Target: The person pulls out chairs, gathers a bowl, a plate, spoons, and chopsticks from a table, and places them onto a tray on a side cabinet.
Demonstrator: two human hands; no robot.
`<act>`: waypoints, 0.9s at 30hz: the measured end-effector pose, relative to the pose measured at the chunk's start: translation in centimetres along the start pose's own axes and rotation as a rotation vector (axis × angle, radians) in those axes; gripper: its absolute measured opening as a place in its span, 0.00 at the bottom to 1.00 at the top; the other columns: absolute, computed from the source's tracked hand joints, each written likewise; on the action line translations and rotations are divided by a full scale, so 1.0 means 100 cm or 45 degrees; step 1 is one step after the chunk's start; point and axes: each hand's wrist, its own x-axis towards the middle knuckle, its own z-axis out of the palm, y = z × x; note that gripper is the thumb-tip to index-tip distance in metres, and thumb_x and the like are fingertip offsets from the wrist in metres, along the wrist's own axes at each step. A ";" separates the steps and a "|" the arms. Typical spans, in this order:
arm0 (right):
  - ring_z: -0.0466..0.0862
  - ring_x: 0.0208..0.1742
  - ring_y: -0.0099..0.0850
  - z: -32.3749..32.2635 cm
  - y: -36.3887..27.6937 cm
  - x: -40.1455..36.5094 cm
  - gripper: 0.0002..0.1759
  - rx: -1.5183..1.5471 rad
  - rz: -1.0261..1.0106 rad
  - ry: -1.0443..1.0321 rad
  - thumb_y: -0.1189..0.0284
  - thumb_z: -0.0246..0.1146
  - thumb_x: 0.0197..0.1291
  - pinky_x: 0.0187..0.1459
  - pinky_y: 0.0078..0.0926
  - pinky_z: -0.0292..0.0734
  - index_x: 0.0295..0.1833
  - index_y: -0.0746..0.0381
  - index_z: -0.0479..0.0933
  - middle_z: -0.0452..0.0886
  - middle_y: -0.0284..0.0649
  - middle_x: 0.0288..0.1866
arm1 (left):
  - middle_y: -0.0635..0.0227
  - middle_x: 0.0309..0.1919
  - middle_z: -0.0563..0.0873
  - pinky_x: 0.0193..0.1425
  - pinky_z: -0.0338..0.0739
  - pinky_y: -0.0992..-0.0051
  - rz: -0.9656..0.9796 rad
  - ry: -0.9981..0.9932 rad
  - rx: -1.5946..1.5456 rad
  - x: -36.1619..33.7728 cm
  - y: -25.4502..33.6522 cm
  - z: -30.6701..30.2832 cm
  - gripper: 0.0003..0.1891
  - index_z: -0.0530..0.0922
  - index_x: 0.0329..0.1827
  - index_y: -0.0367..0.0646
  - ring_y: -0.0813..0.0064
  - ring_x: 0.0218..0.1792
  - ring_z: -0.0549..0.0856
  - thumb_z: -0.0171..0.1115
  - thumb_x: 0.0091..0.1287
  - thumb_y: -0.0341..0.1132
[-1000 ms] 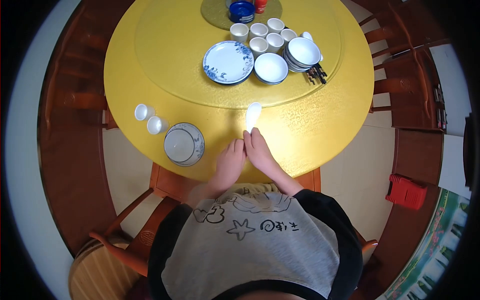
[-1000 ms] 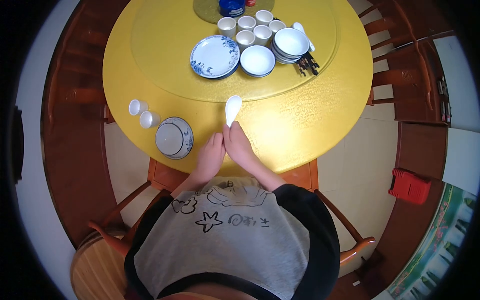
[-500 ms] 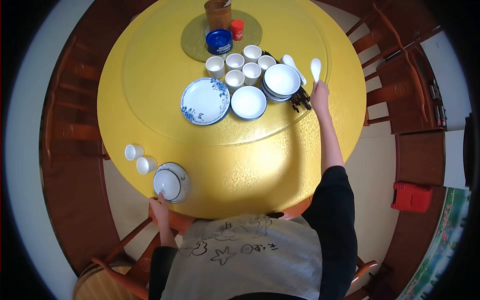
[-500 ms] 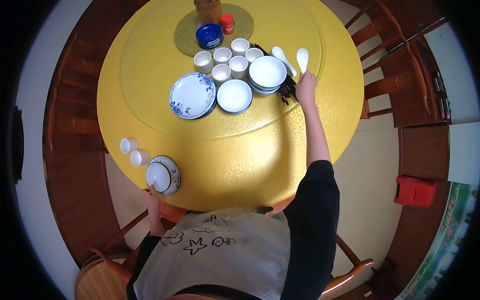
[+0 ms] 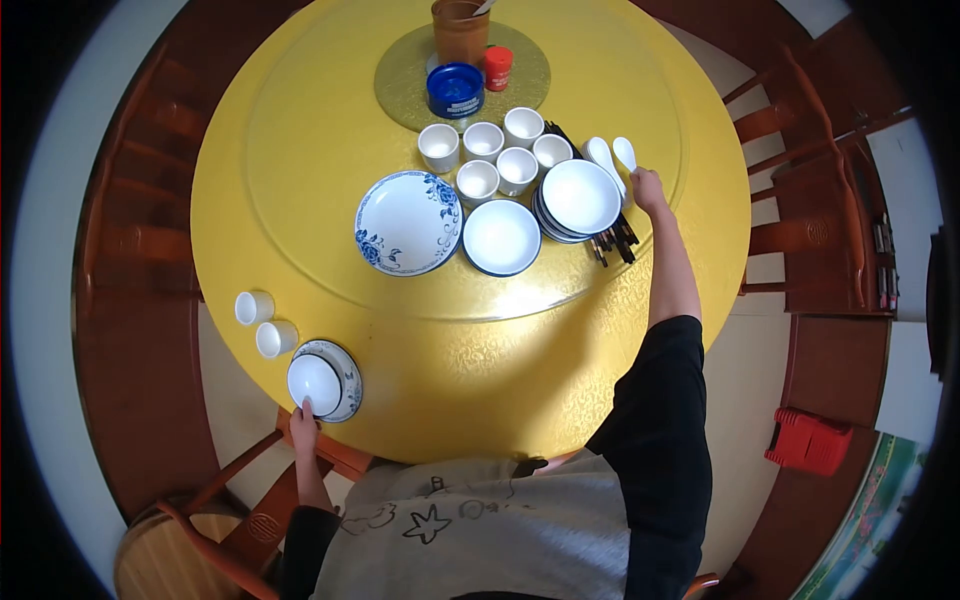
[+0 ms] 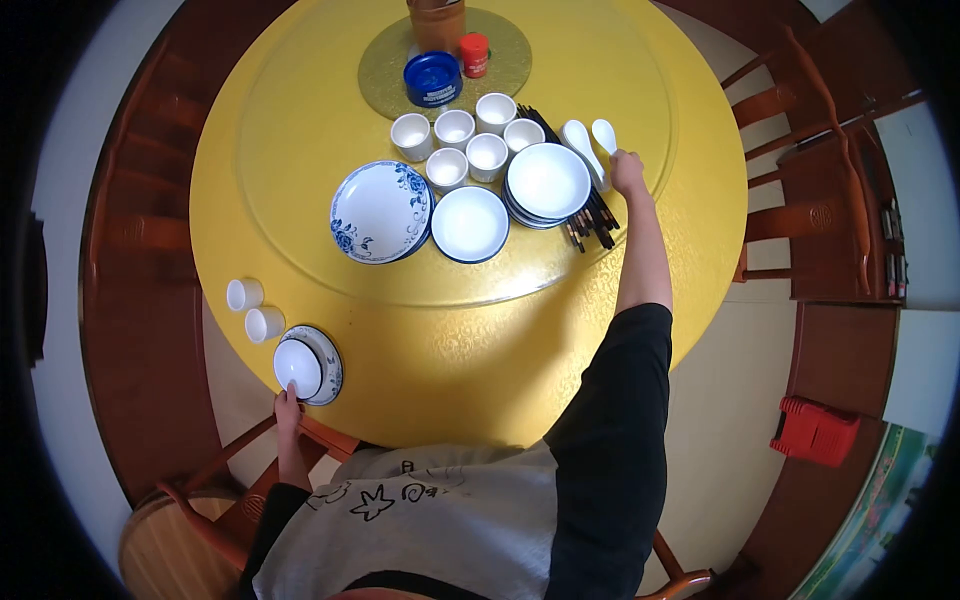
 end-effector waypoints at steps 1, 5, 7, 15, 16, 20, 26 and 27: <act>0.73 0.42 0.49 0.002 0.003 0.004 0.10 0.037 -0.032 -0.003 0.69 0.51 0.53 0.45 0.40 0.68 0.36 0.63 0.74 0.75 0.55 0.35 | 0.71 0.13 0.71 0.14 0.60 0.83 -0.011 0.005 -0.002 -0.002 0.005 0.002 0.17 0.69 0.25 0.40 0.84 0.12 0.68 0.46 0.65 0.44; 0.72 0.40 0.50 0.013 0.002 0.013 0.09 0.123 -0.127 -0.024 0.70 0.51 0.54 0.45 0.39 0.68 0.36 0.62 0.73 0.74 0.56 0.33 | 0.75 0.13 0.69 0.13 0.57 0.85 -0.038 -0.022 -0.251 -0.008 0.002 0.010 0.14 0.70 0.25 0.42 0.86 0.12 0.66 0.48 0.65 0.41; 0.72 0.40 0.50 0.013 0.002 0.014 0.09 0.151 -0.153 -0.040 0.70 0.51 0.54 0.44 0.39 0.68 0.36 0.62 0.73 0.73 0.56 0.33 | 0.76 0.14 0.69 0.13 0.56 0.85 0.004 0.011 -0.307 -0.009 0.000 0.010 0.13 0.70 0.26 0.43 0.86 0.11 0.65 0.48 0.64 0.41; 0.71 0.37 0.47 0.001 -0.005 0.020 0.09 0.139 -0.285 -0.086 0.70 0.53 0.55 0.42 0.36 0.68 0.36 0.65 0.73 0.72 0.56 0.32 | 0.80 0.14 0.66 0.16 0.54 0.85 0.199 -0.012 -0.398 -0.041 0.046 0.010 0.11 0.71 0.27 0.42 0.90 0.14 0.62 0.48 0.65 0.38; 0.71 0.37 0.47 0.000 -0.007 0.017 0.09 0.141 -0.293 -0.094 0.70 0.53 0.55 0.42 0.36 0.68 0.36 0.65 0.73 0.72 0.56 0.32 | 0.79 0.13 0.66 0.18 0.55 0.84 0.239 -0.035 -0.388 -0.052 0.062 0.009 0.13 0.70 0.25 0.40 0.88 0.14 0.63 0.48 0.65 0.38; 0.73 0.35 0.47 0.002 0.001 0.012 0.12 0.116 -0.339 -0.060 0.69 0.53 0.56 0.39 0.36 0.68 0.35 0.68 0.74 0.72 0.56 0.28 | 0.79 0.14 0.66 0.18 0.55 0.84 0.210 -0.107 -0.520 -0.084 0.123 0.021 0.13 0.70 0.25 0.40 0.89 0.15 0.63 0.49 0.65 0.38; 0.76 0.25 0.46 -0.002 0.015 0.018 0.12 0.027 -0.231 -0.185 0.69 0.53 0.56 0.31 0.35 0.70 0.39 0.66 0.75 0.74 0.55 0.24 | 0.79 0.16 0.68 0.19 0.55 0.86 0.315 -0.460 -0.477 -0.100 0.205 0.054 0.12 0.72 0.27 0.39 0.89 0.16 0.64 0.49 0.64 0.38; 0.76 0.25 0.46 -0.002 0.014 0.016 0.12 0.023 -0.241 -0.184 0.69 0.53 0.56 0.31 0.35 0.70 0.39 0.66 0.75 0.74 0.55 0.24 | 0.78 0.16 0.69 0.19 0.57 0.86 0.334 -0.489 -0.449 -0.100 0.215 0.062 0.12 0.72 0.27 0.38 0.89 0.17 0.65 0.50 0.64 0.38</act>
